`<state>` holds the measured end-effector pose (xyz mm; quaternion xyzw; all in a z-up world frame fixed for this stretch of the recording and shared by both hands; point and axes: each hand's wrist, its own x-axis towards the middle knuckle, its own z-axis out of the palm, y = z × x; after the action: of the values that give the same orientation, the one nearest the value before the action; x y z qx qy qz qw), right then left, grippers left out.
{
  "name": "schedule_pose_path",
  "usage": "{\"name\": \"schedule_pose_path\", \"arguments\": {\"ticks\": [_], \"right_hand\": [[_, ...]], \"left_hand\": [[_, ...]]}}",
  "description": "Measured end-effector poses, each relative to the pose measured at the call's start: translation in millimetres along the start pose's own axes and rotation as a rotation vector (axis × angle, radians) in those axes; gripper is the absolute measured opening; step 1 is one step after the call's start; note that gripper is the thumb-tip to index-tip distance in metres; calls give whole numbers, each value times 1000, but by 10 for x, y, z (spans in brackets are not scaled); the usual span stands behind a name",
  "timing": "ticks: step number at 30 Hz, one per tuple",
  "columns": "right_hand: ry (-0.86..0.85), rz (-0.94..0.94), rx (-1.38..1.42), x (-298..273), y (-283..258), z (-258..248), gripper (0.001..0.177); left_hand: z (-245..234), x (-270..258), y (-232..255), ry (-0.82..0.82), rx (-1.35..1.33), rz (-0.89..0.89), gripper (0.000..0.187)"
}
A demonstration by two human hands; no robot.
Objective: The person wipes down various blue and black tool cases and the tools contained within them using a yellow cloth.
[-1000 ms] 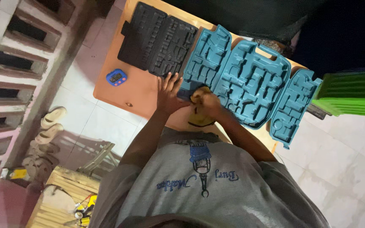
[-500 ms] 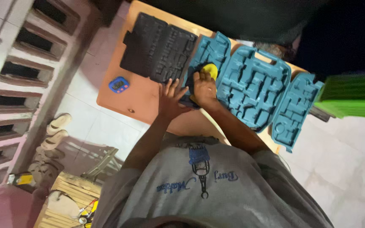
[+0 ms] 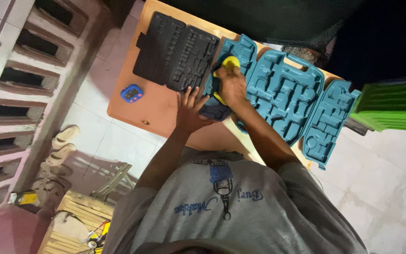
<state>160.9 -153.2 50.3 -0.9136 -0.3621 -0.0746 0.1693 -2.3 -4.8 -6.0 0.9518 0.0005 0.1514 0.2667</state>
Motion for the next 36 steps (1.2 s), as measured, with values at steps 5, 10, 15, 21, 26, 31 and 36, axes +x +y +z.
{"name": "schedule_pose_path", "arguments": {"ticks": [5, 10, 15, 21, 26, 31, 36], "right_hand": [[-221, 120, 75, 72, 170, 158, 41], [-349, 218, -159, -152, 382, 164, 37], [-256, 262, -42, -364, 567, 133, 33], [-244, 424, 195, -107, 903, -78, 28], [65, 359, 88, 77, 840, 37, 32], [12, 281, -31, 45, 715, 279, 32], [-36, 286, 196, 28, 871, 113, 29]], "left_hand": [[-9, 17, 9, 48, 60, 30, 94], [-26, 46, 29, 38, 14, -1, 95], [-18, -31, 36, 21, -8, 0, 95], [-51, 26, -4, -15, 5, 16, 96], [-2, 31, -23, -53, 1, -19, 102], [-28, -26, -33, 14, 5, 25, 101], [-9, 0, 0, -35, 51, 8, 106]]}}
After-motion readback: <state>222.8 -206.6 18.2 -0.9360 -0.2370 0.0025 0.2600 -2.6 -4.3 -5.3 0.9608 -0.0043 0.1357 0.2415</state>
